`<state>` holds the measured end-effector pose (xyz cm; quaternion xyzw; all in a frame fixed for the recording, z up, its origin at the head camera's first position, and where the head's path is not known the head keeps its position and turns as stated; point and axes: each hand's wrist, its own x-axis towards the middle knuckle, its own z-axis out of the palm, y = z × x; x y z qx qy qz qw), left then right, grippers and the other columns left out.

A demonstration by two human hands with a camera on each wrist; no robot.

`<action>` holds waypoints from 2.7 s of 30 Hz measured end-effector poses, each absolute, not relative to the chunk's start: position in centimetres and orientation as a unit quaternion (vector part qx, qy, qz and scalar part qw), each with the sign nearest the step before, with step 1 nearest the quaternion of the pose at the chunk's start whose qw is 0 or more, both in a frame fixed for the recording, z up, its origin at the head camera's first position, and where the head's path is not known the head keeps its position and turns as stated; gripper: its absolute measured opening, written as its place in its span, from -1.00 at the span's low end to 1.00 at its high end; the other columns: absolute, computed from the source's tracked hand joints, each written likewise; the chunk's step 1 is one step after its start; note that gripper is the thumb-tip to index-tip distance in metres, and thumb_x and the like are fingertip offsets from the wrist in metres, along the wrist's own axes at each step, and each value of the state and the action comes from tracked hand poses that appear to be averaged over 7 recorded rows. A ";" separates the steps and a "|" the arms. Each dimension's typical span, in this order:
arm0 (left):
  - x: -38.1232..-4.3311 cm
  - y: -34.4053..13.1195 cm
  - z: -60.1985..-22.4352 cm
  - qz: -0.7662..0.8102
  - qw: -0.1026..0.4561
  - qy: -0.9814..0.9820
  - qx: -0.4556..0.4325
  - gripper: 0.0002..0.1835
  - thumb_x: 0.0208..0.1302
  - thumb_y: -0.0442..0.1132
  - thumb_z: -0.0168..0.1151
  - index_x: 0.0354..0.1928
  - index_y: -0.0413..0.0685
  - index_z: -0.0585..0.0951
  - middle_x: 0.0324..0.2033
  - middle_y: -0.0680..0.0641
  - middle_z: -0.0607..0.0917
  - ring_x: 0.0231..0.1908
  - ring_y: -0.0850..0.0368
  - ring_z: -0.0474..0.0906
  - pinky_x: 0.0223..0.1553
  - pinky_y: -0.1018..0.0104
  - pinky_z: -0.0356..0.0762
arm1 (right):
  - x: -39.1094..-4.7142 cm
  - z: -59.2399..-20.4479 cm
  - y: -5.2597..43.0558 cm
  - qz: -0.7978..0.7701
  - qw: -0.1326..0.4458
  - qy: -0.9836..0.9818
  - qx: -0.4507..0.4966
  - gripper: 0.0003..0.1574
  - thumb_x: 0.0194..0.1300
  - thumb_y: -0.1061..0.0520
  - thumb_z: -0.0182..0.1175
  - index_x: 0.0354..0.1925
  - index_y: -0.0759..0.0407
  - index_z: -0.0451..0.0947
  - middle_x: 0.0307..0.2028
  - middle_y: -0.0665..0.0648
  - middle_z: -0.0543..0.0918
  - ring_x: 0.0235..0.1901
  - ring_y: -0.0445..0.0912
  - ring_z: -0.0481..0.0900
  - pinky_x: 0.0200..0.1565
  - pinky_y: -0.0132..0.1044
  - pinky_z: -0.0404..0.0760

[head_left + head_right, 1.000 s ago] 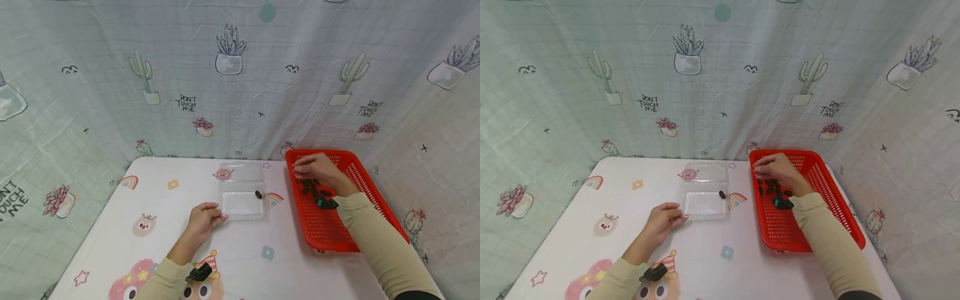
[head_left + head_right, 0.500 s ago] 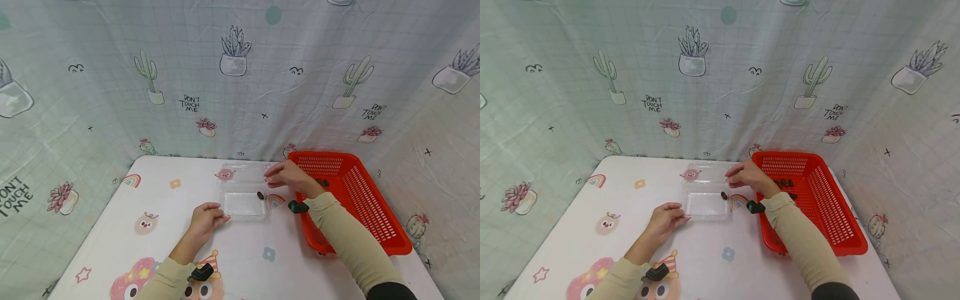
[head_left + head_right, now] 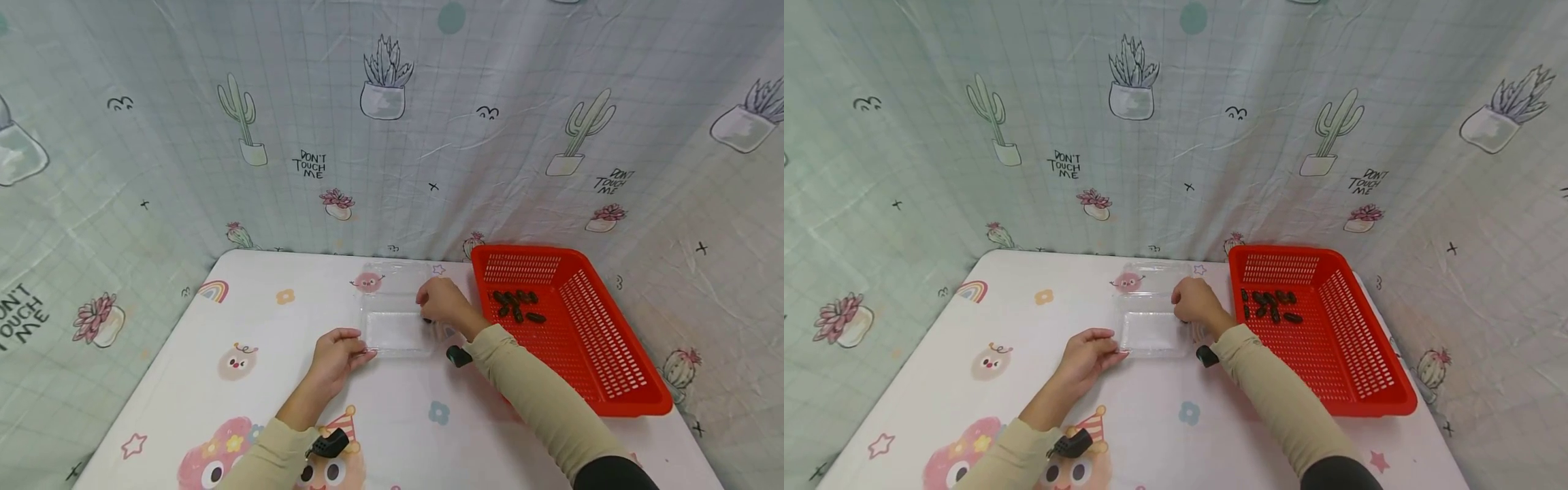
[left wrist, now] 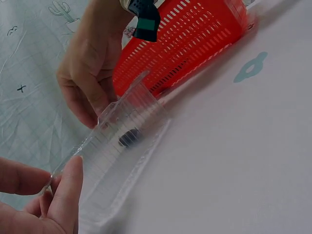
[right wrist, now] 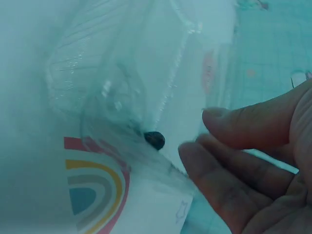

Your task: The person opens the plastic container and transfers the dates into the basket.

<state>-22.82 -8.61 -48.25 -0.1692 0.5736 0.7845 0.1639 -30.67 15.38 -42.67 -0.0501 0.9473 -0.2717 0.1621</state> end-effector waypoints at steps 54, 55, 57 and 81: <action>-22.8 -7.9 -48.2 0.802 0.148 0.548 -0.186 -0.67 0.34 -0.61 0.08 0.12 -0.55 0.38 -0.40 -0.10 0.52 -0.41 0.10 0.69 -0.21 0.29 0.88 | -30.0 -41.0 17.1 -0.533 0.192 0.823 0.048 -0.83 0.24 0.27 0.43 -0.18 0.30 0.79 -0.22 0.21 0.82 -0.16 0.13 0.80 0.20 0.07 0.78; -22.8 -7.9 -48.2 0.802 0.149 0.548 -0.186 -0.68 0.35 -0.61 0.08 0.12 -0.54 0.38 -0.40 -0.10 0.52 -0.41 0.10 0.69 -0.21 0.29 0.88 | -30.0 -40.8 17.5 -0.537 0.195 0.819 0.052 -0.82 0.24 0.26 0.43 -0.16 0.29 0.79 -0.23 0.20 0.82 -0.14 0.13 0.79 0.21 0.06 0.77; -22.8 -7.9 -48.1 0.803 0.152 0.546 -0.186 -0.68 0.36 -0.60 0.08 0.12 -0.54 0.38 -0.40 -0.10 0.53 -0.40 0.10 0.69 -0.20 0.29 0.87 | -30.0 -40.5 18.5 -0.539 0.195 0.818 0.056 -0.80 0.26 0.24 0.43 -0.13 0.27 0.79 -0.24 0.17 0.83 -0.13 0.11 0.79 0.22 0.04 0.77; -22.8 -8.2 -47.6 0.820 0.163 0.519 -0.175 -0.72 0.38 -0.54 0.15 0.07 -0.48 0.42 -0.38 -0.07 0.62 -0.37 0.13 0.63 -0.16 0.23 0.88 | -28.6 -37.8 30.3 -0.598 0.168 0.778 0.091 -0.69 0.35 0.27 0.35 0.01 0.41 0.70 -0.36 -0.11 0.80 -0.29 -0.23 0.79 -0.12 -0.40 0.82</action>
